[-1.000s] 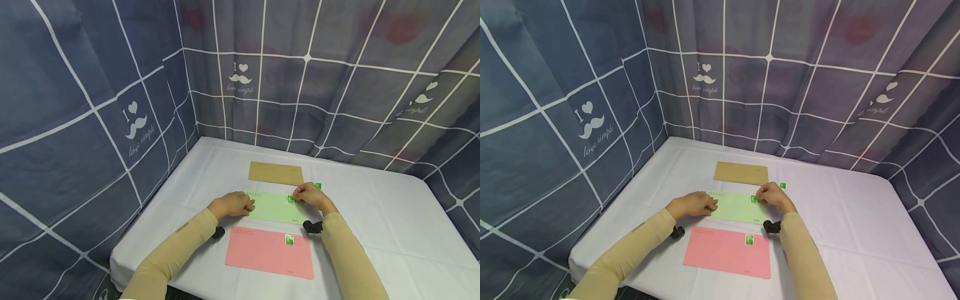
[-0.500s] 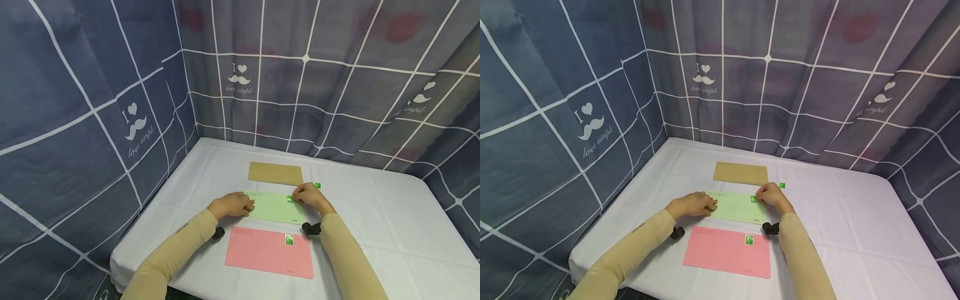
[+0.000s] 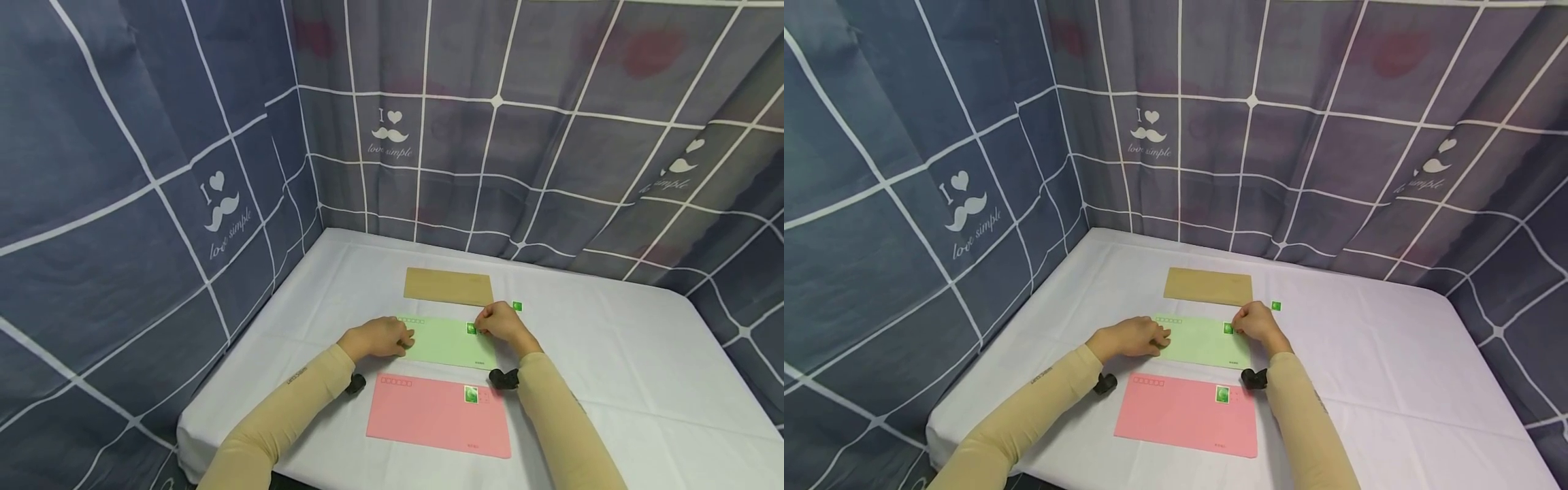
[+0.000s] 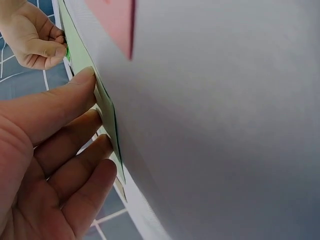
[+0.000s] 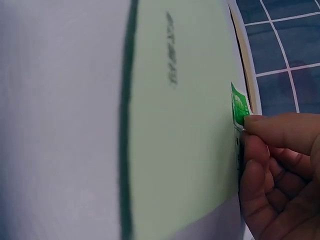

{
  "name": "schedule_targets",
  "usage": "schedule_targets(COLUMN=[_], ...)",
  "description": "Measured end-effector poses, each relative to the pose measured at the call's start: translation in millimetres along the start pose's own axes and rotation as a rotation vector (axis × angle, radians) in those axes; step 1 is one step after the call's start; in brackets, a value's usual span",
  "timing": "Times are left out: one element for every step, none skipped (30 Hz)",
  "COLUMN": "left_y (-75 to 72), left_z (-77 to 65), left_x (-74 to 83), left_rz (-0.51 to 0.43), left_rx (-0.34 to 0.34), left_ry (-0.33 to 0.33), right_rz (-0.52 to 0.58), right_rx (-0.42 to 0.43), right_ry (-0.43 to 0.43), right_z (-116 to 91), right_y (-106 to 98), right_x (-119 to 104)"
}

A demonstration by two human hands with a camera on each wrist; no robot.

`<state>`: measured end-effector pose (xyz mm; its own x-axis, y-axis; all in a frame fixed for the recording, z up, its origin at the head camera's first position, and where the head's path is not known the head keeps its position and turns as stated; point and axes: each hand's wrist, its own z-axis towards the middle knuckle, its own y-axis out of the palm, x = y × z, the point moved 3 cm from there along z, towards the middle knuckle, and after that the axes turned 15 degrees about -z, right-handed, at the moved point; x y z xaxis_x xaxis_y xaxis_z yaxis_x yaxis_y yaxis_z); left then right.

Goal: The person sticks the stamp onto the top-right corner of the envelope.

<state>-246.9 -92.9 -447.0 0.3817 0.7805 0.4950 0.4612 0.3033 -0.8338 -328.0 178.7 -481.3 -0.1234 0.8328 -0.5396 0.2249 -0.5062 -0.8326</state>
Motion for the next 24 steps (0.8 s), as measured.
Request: schedule_targets(left_y=[0.7, 1.0, 1.3, 1.6, 1.7, 1.7, 1.7, 1.6, 1.5, 1.4, 1.4, 1.5, 1.7, 1.8, 1.9, 2.0, 2.1, 2.0, 2.0, 1.9, 1.7, 1.4, 1.2, 1.1], left_z=[0.0, 0.0, 0.0, 0.1, 0.2, 0.1, 0.1, 0.0, -0.1, -0.2, -0.2, -0.3, -0.2, -0.2, -0.1, 0.0, 0.1, 0.3, 0.6, 0.8, 1.0, 1.4, 1.7, 2.0], left_x=[-0.3, -0.5, -0.8, -1.2, -1.4, -1.6, -1.7, -1.7, -1.5, -1.4, -1.4, -1.4, -1.5, -1.6, -1.7, -2.0, -2.1, -2.2, -2.5, -2.7, -2.9, -3.0, -3.1, -3.4], left_rz=[-0.003, -0.002, -0.004, -0.004, -0.008, -0.008, -0.007, -0.006, -0.005, -0.005, -0.005, -0.003, -0.003, -0.004, -0.004, -0.002, 0.002, 0.007, 0.014, 0.021, 0.026, 0.031, 0.034, 0.034], left_rx=[0.001, 0.001, 0.001, 0.002, 0.003, 0.005, 0.007, 0.007, 0.008, 0.008, 0.007, 0.007, 0.005, 0.005, 0.004, 0.004, 0.002, 0.002, 0.002, 0.004, 0.004, 0.005, 0.004, 0.006], left_ry=[0.002, -0.001, -0.002, -0.001, -0.001, -0.002, -0.002, -0.002, -0.001, 0.000, 0.000, 0.001, 0.002, 0.005, 0.008, 0.012, 0.021, 0.031, 0.040, 0.047, 0.053, 0.059, 0.062, 0.061], right_rz=[-0.010, -0.022, -0.029, -0.037, -0.045, -0.052, -0.056, -0.059, -0.061, -0.065, -0.069, -0.071, -0.073, -0.077, -0.084, -0.091, -0.095, -0.099, -0.104, -0.109, -0.112, -0.111, -0.111, -0.112], right_rx=[0.002, 0.003, 0.003, 0.005, 0.007, 0.009, 0.011, 0.012, 0.012, 0.012, 0.010, 0.007, 0.005, 0.003, 0.001, 0.001, 0.000, 0.000, 0.001, 0.002, 0.003, 0.002, 0.000, -0.001], right_ry=[0.002, 0.005, 0.006, 0.008, 0.009, 0.008, 0.009, 0.009, 0.009, 0.006, 0.003, 0.001, 0.002, 0.004, 0.001, -0.003, 0.001, 0.006, 0.009, 0.010, 0.013, 0.020, 0.029, 0.031], right_z=[0, -1, -1, -1, -1, -1, -1, -1, 0, 0, 0, 0, 0, 0, 0, -1, -1, -2, -2, -3, -3, -4, -4, -4], right_y=[1, 1, 1, 1, 1, 1, 1, 1, 1, 1, 1, 1, 1, 2, 2, 1, 1, 0, -1, -1, -2, -3, -4, -4], right_x=[-1, -1, -1, -2, -2, -2, -3, -3, -3, -4, -4, -4, -4, -5, -5, -5, -6, -6, -7, -8, -9, -10, -11, -12])
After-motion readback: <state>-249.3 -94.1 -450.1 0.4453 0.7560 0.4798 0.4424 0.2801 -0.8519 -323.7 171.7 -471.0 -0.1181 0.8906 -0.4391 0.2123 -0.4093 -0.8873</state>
